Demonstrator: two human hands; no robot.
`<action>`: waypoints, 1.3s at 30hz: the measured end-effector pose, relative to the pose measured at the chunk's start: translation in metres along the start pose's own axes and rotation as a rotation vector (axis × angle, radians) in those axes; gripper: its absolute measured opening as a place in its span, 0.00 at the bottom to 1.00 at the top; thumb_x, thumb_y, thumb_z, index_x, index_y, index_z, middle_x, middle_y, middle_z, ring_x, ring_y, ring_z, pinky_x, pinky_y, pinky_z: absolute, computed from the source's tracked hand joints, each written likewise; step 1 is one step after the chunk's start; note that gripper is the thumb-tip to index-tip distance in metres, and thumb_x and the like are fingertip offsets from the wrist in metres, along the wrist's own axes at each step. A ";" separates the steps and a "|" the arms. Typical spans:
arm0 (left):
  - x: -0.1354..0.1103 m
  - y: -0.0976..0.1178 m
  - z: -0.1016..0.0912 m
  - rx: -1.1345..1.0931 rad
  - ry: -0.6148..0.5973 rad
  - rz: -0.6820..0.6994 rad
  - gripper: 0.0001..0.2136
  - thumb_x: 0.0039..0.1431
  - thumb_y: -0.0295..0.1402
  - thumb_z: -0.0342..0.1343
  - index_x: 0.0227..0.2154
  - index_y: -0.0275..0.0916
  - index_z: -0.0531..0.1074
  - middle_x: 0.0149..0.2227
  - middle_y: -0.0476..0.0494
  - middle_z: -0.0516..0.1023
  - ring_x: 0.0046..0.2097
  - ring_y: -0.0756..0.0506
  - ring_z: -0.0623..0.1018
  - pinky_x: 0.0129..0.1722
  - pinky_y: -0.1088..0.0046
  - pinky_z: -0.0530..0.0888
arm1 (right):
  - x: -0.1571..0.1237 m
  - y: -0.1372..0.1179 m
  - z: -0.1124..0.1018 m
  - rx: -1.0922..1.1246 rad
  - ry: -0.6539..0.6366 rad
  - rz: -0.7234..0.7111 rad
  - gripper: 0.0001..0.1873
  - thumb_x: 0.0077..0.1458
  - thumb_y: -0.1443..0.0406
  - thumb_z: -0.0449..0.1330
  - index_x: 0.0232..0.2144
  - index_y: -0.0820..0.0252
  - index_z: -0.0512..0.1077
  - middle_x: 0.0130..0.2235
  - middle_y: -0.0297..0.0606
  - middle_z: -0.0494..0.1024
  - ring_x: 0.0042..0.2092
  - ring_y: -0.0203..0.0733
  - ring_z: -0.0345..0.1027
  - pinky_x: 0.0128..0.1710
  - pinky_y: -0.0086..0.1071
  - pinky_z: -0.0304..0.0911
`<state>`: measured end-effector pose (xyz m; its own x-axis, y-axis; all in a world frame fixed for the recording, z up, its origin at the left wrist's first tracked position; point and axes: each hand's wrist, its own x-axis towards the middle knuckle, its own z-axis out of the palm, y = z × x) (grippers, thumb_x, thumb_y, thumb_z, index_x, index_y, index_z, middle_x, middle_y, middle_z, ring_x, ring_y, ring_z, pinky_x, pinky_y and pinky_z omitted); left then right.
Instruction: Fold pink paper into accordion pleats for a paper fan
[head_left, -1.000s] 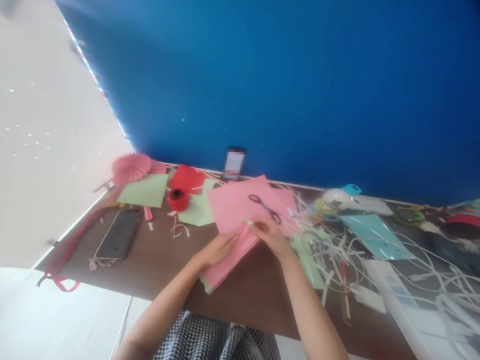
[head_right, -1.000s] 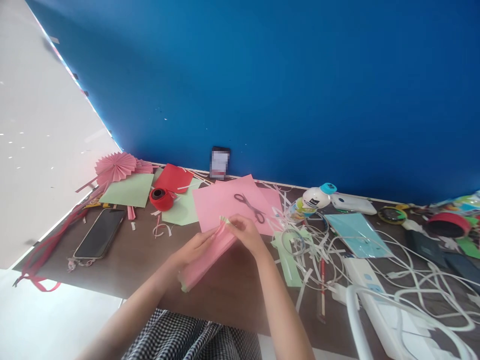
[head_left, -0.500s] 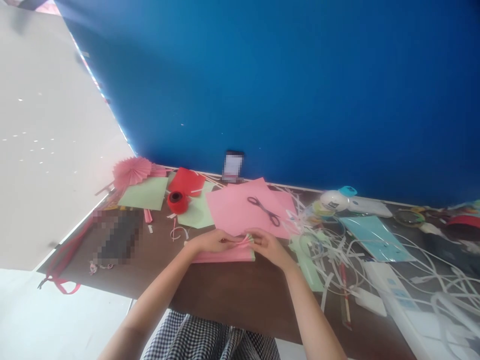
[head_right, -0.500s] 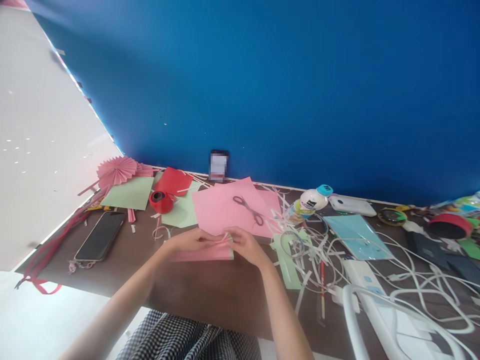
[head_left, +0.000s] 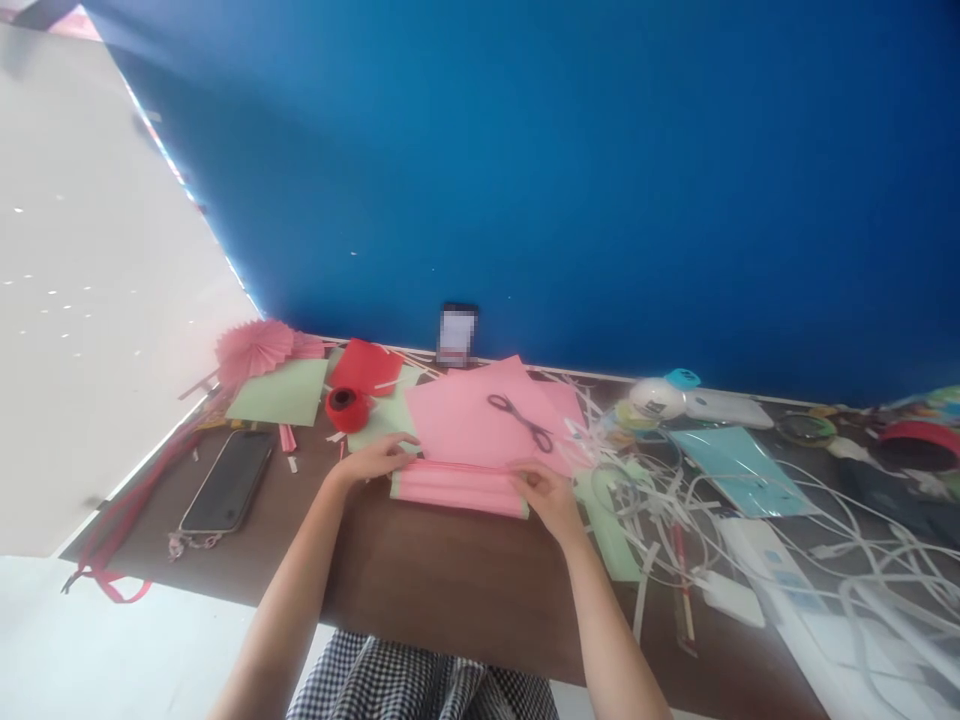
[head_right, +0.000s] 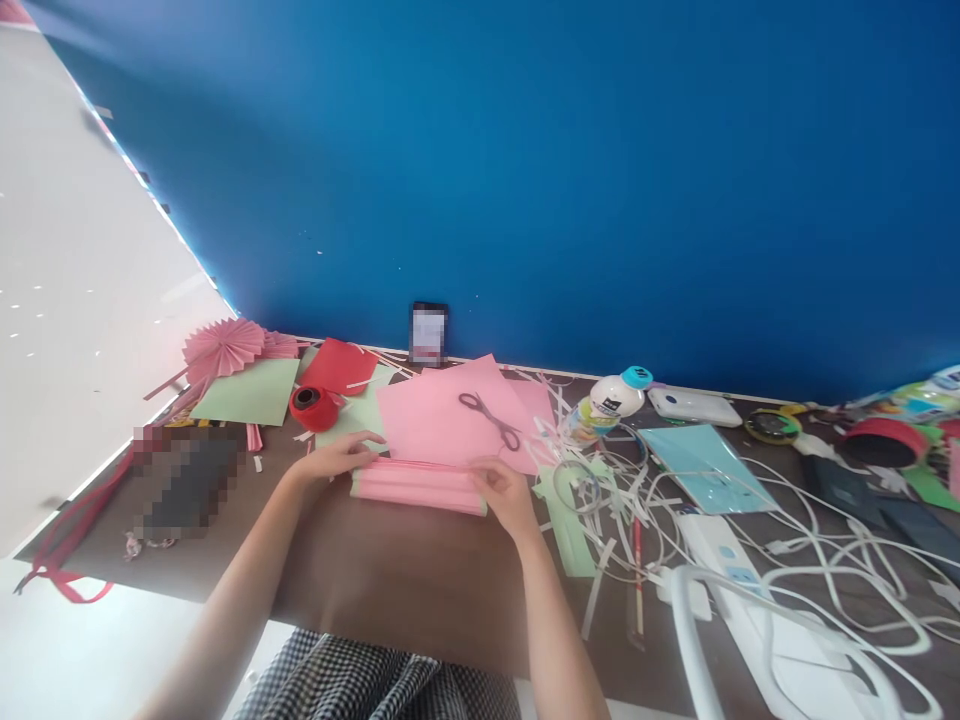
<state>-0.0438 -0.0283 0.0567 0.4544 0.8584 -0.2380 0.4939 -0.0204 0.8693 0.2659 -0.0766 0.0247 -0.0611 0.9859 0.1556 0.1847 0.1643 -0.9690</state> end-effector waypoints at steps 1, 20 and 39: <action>0.001 -0.004 0.001 -0.036 0.048 0.032 0.20 0.52 0.45 0.49 0.43 0.39 0.68 0.28 0.49 0.71 0.29 0.50 0.69 0.27 0.78 0.65 | 0.000 0.001 0.000 0.000 0.006 0.002 0.08 0.45 0.62 0.62 0.30 0.58 0.72 0.37 0.38 0.74 0.42 0.41 0.67 0.44 0.36 0.62; 0.018 -0.030 0.018 -0.331 0.245 0.171 0.20 0.45 0.36 0.60 0.43 0.38 0.69 0.44 0.40 0.70 0.32 0.51 0.73 0.32 0.74 0.71 | 0.002 0.006 -0.001 -0.093 0.132 0.018 0.10 0.44 0.60 0.62 0.30 0.60 0.72 0.35 0.39 0.74 0.39 0.42 0.68 0.42 0.37 0.65; 0.014 -0.024 0.019 -0.319 0.239 0.222 0.26 0.45 0.37 0.59 0.49 0.34 0.65 0.18 0.55 0.63 0.22 0.55 0.63 0.23 0.79 0.63 | 0.003 0.016 -0.007 -0.064 0.106 0.100 0.11 0.40 0.59 0.64 0.26 0.61 0.72 0.30 0.38 0.76 0.35 0.41 0.71 0.39 0.36 0.66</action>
<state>-0.0356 -0.0257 0.0245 0.3207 0.9462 0.0429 0.1340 -0.0902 0.9869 0.2754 -0.0709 0.0110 0.0639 0.9946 0.0816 0.2472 0.0634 -0.9669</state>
